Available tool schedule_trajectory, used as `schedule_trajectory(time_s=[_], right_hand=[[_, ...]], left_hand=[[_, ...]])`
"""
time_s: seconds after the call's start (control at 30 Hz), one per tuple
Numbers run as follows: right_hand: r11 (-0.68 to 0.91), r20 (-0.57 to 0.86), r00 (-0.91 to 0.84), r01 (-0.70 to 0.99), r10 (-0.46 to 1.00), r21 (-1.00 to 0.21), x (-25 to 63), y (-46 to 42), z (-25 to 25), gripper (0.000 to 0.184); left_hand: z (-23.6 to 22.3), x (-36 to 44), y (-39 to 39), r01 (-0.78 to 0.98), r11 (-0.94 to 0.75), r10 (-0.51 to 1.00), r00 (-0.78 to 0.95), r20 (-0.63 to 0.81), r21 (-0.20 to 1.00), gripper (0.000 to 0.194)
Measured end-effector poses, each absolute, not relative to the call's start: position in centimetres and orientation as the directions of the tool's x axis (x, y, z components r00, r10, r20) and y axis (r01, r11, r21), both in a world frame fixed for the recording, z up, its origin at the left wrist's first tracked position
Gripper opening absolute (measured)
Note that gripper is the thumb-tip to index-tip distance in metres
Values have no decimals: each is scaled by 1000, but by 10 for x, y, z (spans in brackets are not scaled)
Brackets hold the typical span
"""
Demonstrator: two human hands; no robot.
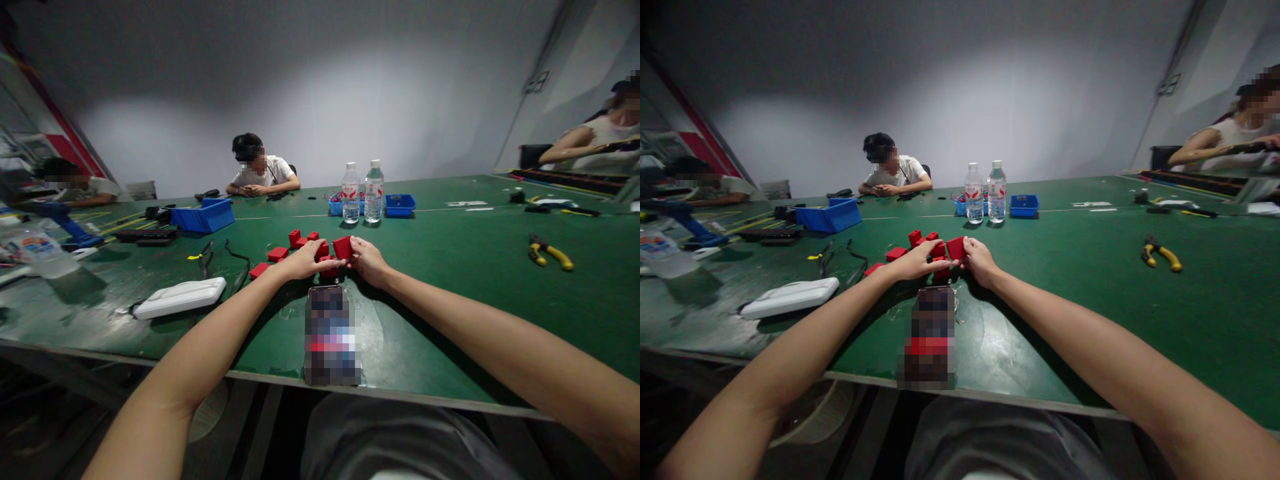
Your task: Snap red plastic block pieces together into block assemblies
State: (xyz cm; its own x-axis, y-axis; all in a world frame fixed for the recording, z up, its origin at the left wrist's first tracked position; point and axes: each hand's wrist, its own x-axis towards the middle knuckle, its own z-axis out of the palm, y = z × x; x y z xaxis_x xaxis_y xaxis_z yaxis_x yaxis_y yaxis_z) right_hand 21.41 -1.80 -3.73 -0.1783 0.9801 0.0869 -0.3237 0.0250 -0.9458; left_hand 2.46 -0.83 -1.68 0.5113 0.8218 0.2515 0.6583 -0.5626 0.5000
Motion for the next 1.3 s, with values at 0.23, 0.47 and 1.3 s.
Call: schedule_trajectory(time_s=[0.23,0.47,1.3], right_hand=[[26,83,-158,-334,984,-942,213,-16,-38,18],[90,133,-142,-275,981,-957,213,-15,-41,33],[213,221,-86,-94,971,-972,219,-14,-48,51]], left_hand=[[-16,23,-10,636,-554,827,495,267,536,75],[-15,25,-13,689,-536,842,482,243,488,82],[-11,27,-15,756,-538,841,506,189,371,83]])
